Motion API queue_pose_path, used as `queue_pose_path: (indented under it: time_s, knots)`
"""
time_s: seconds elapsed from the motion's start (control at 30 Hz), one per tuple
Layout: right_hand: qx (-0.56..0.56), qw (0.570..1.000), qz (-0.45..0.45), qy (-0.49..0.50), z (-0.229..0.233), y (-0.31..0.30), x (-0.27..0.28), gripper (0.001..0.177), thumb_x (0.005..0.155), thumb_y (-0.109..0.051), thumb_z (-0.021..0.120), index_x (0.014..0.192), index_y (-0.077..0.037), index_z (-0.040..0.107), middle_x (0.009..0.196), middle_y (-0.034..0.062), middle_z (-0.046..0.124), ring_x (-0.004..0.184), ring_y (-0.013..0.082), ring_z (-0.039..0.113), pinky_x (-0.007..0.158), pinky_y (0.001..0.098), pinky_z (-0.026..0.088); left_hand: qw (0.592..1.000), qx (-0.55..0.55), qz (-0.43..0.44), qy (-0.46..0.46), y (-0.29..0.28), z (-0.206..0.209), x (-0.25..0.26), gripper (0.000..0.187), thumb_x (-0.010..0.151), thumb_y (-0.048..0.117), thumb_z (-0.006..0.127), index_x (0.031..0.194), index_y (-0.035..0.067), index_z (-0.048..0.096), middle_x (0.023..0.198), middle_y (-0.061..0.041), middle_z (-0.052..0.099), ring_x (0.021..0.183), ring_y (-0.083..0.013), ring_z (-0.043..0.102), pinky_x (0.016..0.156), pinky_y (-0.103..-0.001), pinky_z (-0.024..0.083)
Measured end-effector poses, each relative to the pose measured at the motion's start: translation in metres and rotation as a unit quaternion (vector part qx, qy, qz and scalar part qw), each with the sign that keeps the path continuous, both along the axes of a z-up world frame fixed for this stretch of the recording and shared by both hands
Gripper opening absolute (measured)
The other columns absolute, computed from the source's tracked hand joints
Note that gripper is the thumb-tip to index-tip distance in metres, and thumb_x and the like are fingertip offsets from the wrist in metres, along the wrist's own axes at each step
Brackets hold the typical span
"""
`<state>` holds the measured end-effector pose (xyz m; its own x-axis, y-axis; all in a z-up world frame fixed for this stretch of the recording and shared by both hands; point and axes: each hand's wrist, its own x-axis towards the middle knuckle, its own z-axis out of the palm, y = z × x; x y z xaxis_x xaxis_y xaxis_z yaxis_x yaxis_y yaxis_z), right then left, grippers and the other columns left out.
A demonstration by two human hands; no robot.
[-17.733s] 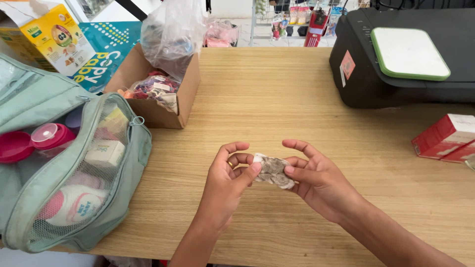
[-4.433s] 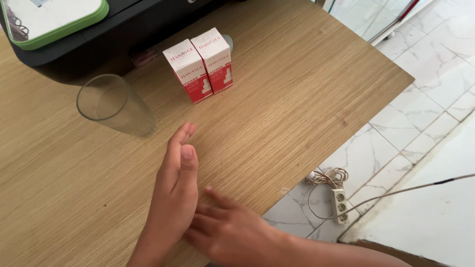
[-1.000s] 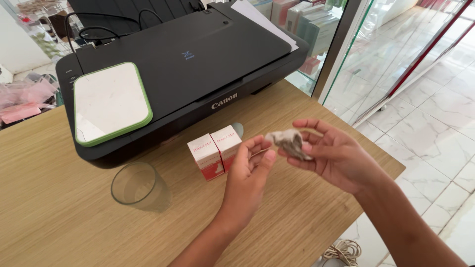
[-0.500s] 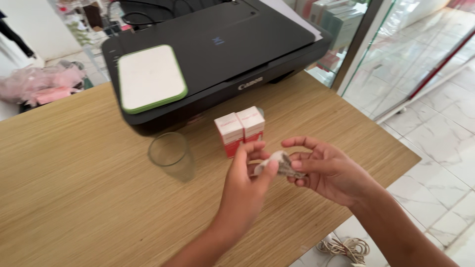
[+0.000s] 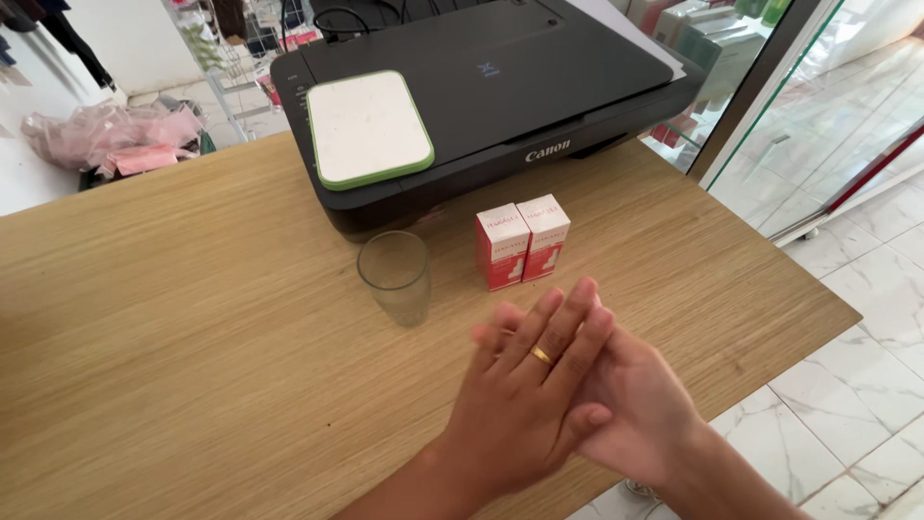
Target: The person wipes a wooden table surface with a white tissue, moving a cardboard box and a light blue bag to access different areas. They also wipe a small green and white rectangular tin and a clear glass cup before placing them back on the table.
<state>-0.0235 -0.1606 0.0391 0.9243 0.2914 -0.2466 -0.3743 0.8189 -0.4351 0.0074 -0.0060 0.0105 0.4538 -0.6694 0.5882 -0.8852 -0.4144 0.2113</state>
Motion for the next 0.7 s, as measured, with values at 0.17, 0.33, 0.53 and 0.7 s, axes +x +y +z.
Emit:
queue_pose_path:
  time_s: [0.17,0.33,0.53,0.7]
  knots:
    - [-0.072,0.995,-0.067,0.021,0.032,-0.015,-0.005,0.078,0.103,-0.059,0.030,0.130,0.009,0.056,0.124,0.0218,0.065,0.112,0.0302,0.067,0.098,0.0425,0.054,0.990,0.030,-0.026,-0.133,0.021,-0.015,0.019,0.071,0.103,0.066,0.039,0.157,0.021,0.049,0.165,-0.007,0.045,0.154,-0.0267,0.040,0.124,-0.052,0.029]
    - [-0.446,0.871,-0.185,-0.091,0.004,-0.071,0.054,0.037,0.101,-0.022,0.051,0.131,-0.001,0.060,0.130,0.0223,0.066,0.112,0.0327,0.064,0.094,0.0473,0.055,0.997,0.024,0.012,-0.076,0.042,-0.007,0.019,0.072,0.100,0.066,0.047,0.141,0.008,0.056,0.143,-0.018,0.058,0.141,-0.0377,0.047,0.115,-0.056,0.033]
    - [-0.844,0.380,-0.141,-0.350,-0.040,-0.120,0.164,0.068,0.071,0.009,0.060,0.136,-0.011,0.062,0.149,0.0151,0.056,0.137,0.0399,0.050,0.114,0.0475,0.042,0.999,0.001,-0.013,0.047,0.053,0.010,0.017,0.061,0.104,0.051,0.055,0.143,0.004,0.052,0.140,-0.016,0.062,0.136,-0.0358,0.054,0.114,-0.055,0.035]
    - [-0.860,0.378,-0.029,-0.341,-0.061,-0.129,0.200,0.068,0.076,-0.001,0.073,0.140,-0.011,0.055,0.147,0.0184,0.054,0.136,0.0465,0.042,0.109,0.0500,0.036,0.968,-0.008,-0.081,0.237,0.050,0.014,0.004,0.061,0.104,0.042,0.059,0.150,0.004,0.046,0.136,-0.020,0.062,0.133,-0.0373,0.057,0.112,-0.050,0.040]
